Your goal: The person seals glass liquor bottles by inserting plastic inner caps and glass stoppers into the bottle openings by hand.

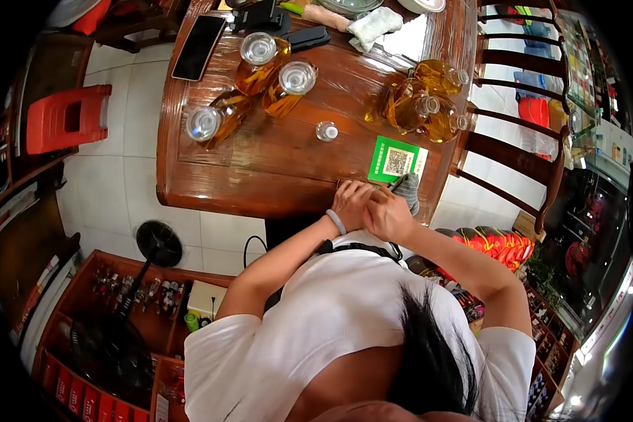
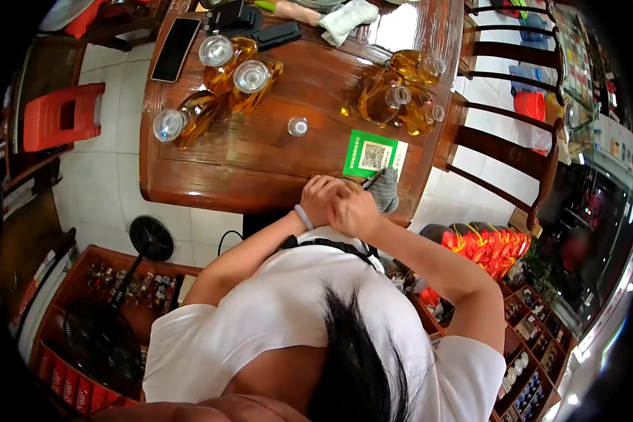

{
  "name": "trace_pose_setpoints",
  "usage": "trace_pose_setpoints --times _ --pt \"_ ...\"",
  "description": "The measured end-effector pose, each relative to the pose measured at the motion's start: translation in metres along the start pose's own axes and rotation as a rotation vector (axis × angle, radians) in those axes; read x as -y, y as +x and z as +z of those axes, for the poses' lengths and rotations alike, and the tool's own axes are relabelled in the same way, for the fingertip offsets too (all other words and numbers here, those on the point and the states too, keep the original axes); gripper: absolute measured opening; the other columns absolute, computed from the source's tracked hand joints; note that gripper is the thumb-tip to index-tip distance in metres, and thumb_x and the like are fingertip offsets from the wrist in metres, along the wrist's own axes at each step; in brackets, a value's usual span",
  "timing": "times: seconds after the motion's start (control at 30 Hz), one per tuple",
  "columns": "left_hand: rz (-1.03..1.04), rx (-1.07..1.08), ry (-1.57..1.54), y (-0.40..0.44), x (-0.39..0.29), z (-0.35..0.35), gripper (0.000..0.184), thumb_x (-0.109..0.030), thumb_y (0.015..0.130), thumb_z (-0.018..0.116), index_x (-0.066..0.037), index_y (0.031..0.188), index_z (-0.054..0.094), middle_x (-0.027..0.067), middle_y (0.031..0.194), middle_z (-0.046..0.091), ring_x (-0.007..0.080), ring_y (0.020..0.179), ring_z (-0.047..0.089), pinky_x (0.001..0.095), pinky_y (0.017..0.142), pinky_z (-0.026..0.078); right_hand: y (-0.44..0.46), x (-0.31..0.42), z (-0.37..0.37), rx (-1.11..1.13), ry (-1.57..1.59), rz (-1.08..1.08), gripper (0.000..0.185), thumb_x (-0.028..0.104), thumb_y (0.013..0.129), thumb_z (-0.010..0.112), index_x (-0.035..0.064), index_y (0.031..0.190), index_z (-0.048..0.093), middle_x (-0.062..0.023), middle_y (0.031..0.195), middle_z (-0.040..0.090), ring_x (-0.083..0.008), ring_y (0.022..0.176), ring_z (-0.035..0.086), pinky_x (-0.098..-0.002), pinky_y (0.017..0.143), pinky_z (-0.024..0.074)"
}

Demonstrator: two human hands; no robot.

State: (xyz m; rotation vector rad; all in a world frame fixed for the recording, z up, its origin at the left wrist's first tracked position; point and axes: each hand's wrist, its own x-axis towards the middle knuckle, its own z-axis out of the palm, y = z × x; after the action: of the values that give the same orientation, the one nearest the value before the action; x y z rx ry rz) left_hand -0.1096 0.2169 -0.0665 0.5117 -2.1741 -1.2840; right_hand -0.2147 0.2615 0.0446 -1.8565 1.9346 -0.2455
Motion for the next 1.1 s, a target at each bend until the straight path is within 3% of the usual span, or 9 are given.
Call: trace_pose_setpoints --times 0.27,0.8,0.9,0.97,1.03,1.07,1.1 --pt "0.014 0.028 0.011 0.0 0.001 0.0 0.027 -0.018 0.07 0.06 -0.003 0.092 0.061 0.0097 0.096 0.062 0.0286 0.092 0.057 0.0415 0.079 0.046 0.004 0.003 -0.005 0.055 0.082 0.182 0.015 0.016 0.066 0.061 0.0068 0.056 0.058 -0.0074 0.07 0.057 -0.0251 0.068 0.055 -0.0357 0.053 0.0485" --pt "-0.02 0.127 -0.023 0.013 -0.002 -0.007 0.034 -0.025 0.069 0.063 -0.001 0.093 0.061 0.0114 0.098 0.063 0.0318 0.095 0.057 0.043 0.081 0.046 -0.005 0.018 0.0 -0.196 0.144 0.657 0.008 0.009 0.071 0.059 0.0035 0.064 0.059 -0.009 0.074 0.059 -0.028 0.068 0.055 -0.0375 0.056 0.046" --pt "-0.016 0.11 -0.032 0.013 -0.004 -0.007 0.036 -0.024 0.065 0.067 -0.001 0.093 0.061 0.012 0.097 0.062 0.0328 0.094 0.057 0.0438 0.081 0.045 -0.007 0.024 0.008 -0.36 0.208 0.948 0.028 0.015 0.086 0.043 -0.0008 0.069 0.059 -0.0146 0.077 0.056 -0.0306 0.073 0.054 -0.0371 0.067 0.0445" --pt "-0.027 0.115 -0.008 0.013 -0.005 -0.008 0.038 -0.023 0.062 0.069 -0.001 0.093 0.061 0.0118 0.097 0.063 0.0322 0.094 0.057 0.0431 0.081 0.045 -0.013 0.026 0.014 -0.384 0.216 0.959 0.032 0.018 0.089 0.04 -0.002 0.074 0.059 -0.014 0.078 0.058 -0.0277 0.073 0.055 -0.034 0.069 0.0436" --pt "-0.037 0.097 -0.023 0.012 -0.005 -0.007 0.039 -0.023 0.061 0.07 -0.001 0.093 0.061 0.0115 0.097 0.063 0.0317 0.094 0.057 0.0428 0.081 0.045 -0.01 0.028 0.018 -0.524 0.436 1.199 0.032 0.02 0.089 0.042 -0.0032 0.077 0.06 -0.0119 0.079 0.06 -0.0228 0.072 0.055 -0.0322 0.071 0.0429" --pt "-0.043 0.088 -0.04 0.012 -0.006 -0.007 0.041 -0.022 0.06 0.071 -0.002 0.093 0.061 0.0113 0.096 0.063 0.0312 0.094 0.057 0.0424 0.081 0.045 -0.009 0.029 0.018 -0.584 0.5 1.226 0.034 0.024 0.091 0.044 -0.0025 0.077 0.061 -0.008 0.079 0.061 -0.0171 0.071 0.054 -0.0299 0.071 0.0425" --pt "-0.047 0.071 -0.036 0.012 -0.006 -0.007 0.041 -0.022 0.06 0.071 -0.002 0.093 0.061 0.0113 0.096 0.063 0.0312 0.094 0.057 0.0424 0.081 0.045 -0.011 0.028 0.019 -0.578 0.496 1.21 0.034 0.024 0.091 0.044 -0.0025 0.077 0.061 -0.008 0.079 0.061 -0.0171 0.071 0.054 -0.0299 0.071 0.0425"
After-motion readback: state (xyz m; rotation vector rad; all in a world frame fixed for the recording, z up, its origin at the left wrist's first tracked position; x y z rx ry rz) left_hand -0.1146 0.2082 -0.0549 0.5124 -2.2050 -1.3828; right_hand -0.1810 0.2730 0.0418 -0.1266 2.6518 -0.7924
